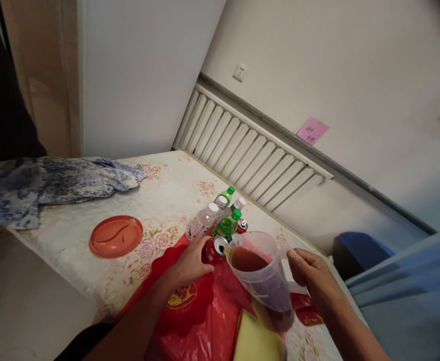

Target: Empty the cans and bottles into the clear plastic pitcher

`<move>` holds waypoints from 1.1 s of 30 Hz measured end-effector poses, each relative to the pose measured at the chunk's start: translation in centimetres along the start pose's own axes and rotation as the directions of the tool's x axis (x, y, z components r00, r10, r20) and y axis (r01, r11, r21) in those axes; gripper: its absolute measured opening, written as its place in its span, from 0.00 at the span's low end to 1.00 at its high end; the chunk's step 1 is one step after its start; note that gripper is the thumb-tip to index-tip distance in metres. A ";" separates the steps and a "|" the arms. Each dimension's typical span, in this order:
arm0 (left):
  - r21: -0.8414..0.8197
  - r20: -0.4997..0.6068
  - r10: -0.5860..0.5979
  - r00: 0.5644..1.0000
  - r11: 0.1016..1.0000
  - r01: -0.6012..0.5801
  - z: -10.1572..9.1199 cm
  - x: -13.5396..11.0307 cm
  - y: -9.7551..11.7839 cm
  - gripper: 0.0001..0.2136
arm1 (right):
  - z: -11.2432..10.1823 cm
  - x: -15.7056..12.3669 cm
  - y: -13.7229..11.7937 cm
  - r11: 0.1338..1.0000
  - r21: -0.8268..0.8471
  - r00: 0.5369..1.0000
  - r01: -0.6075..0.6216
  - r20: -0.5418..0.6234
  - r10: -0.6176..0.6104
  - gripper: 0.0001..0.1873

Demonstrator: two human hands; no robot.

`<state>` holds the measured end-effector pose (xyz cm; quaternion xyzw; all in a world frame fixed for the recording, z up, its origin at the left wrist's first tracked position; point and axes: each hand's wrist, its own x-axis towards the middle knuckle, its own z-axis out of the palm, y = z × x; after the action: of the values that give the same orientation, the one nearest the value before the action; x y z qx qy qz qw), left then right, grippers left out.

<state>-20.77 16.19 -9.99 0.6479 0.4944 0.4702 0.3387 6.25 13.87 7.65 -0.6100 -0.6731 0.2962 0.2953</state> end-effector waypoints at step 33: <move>0.025 0.018 0.012 1.000 1.000 -0.013 -0.3 0.0 0.5 0.36 | -0.4 0.1 -0.2 1.000 0.020 1.000 0.003 0.028 -0.004 0.26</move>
<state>-20.88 16.01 -9.50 0.6594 0.4930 0.4603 0.3321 6.41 13.95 8.00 -0.6016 -0.6752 0.3110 0.2922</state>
